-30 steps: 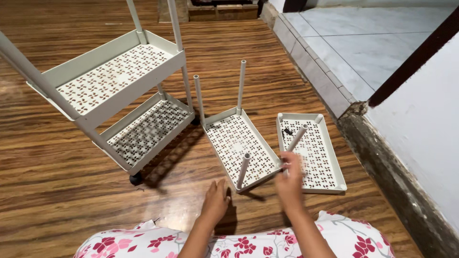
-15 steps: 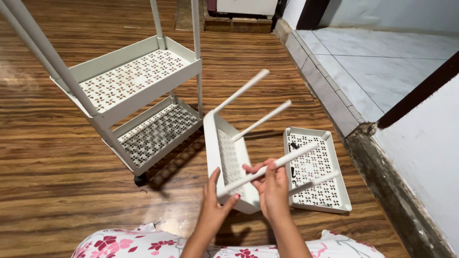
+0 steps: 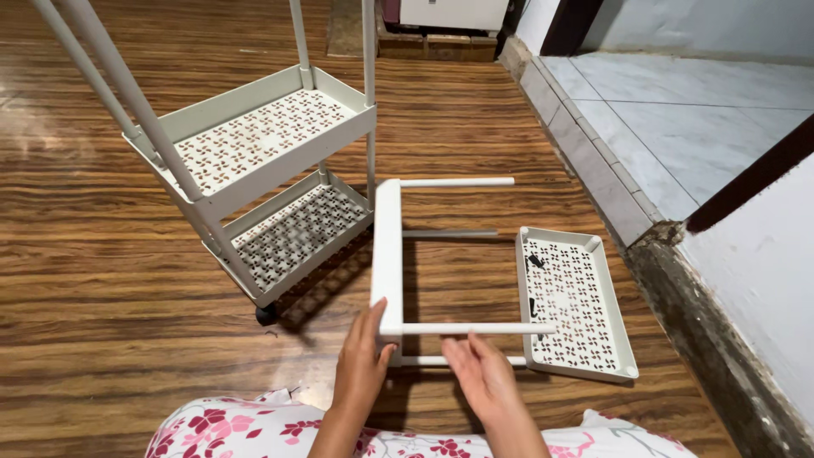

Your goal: The person assembles a white plastic rolling cart by inserting vertical poles into the tray bases and securing horizontal crossbars. The person then places the assembled trays onto the frame and adjusts the structure.

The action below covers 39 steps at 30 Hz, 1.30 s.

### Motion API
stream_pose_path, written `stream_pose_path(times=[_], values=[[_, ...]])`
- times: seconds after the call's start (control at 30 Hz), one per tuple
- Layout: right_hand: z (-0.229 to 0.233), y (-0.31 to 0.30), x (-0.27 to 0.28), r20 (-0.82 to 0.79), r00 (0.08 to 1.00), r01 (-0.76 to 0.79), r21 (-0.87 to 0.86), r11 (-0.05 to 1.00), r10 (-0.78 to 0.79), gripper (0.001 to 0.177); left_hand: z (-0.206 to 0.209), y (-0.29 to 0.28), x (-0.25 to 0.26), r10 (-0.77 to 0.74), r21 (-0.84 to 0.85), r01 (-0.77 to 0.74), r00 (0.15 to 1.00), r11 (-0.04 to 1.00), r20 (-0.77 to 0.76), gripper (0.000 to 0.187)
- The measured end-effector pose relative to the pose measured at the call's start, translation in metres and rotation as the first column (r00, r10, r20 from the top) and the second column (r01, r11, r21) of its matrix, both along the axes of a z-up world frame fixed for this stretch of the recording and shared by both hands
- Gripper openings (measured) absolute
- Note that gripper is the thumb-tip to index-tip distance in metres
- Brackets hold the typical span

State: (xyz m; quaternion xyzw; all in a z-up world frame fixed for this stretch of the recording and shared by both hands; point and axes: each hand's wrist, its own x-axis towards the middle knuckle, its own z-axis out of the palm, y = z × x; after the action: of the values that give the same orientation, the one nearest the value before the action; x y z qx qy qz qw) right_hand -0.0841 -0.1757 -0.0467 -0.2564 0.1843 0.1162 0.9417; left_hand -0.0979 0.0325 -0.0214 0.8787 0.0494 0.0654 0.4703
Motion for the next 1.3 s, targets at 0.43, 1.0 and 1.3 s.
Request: stream_pose_path(times=[0.43, 1.0, 1.3], values=[[0.033, 0.031, 0.025, -0.1, 0.638, 0.564, -0.615, -0.551, 0.764, 0.025, -0.033, -0.014, 0.116, -0.114, 0.118, 0.103, 0.99, 0.988, 0.088, 0.043], [0.011, 0.008, 0.099, -0.321, 0.293, -0.001, -0.942, -0.336, 0.901, 0.042, 0.005, -0.011, 0.11, -0.092, 0.077, 0.115, 0.961, 0.99, -0.259, 0.041], [0.019, 0.013, 0.059, 0.032, 0.391, 0.724, -0.628, -0.286, 0.92, 0.025, 0.0, -0.01, 0.108, -0.088, 0.156, 0.117, 0.98, 0.981, -0.181, 0.043]])
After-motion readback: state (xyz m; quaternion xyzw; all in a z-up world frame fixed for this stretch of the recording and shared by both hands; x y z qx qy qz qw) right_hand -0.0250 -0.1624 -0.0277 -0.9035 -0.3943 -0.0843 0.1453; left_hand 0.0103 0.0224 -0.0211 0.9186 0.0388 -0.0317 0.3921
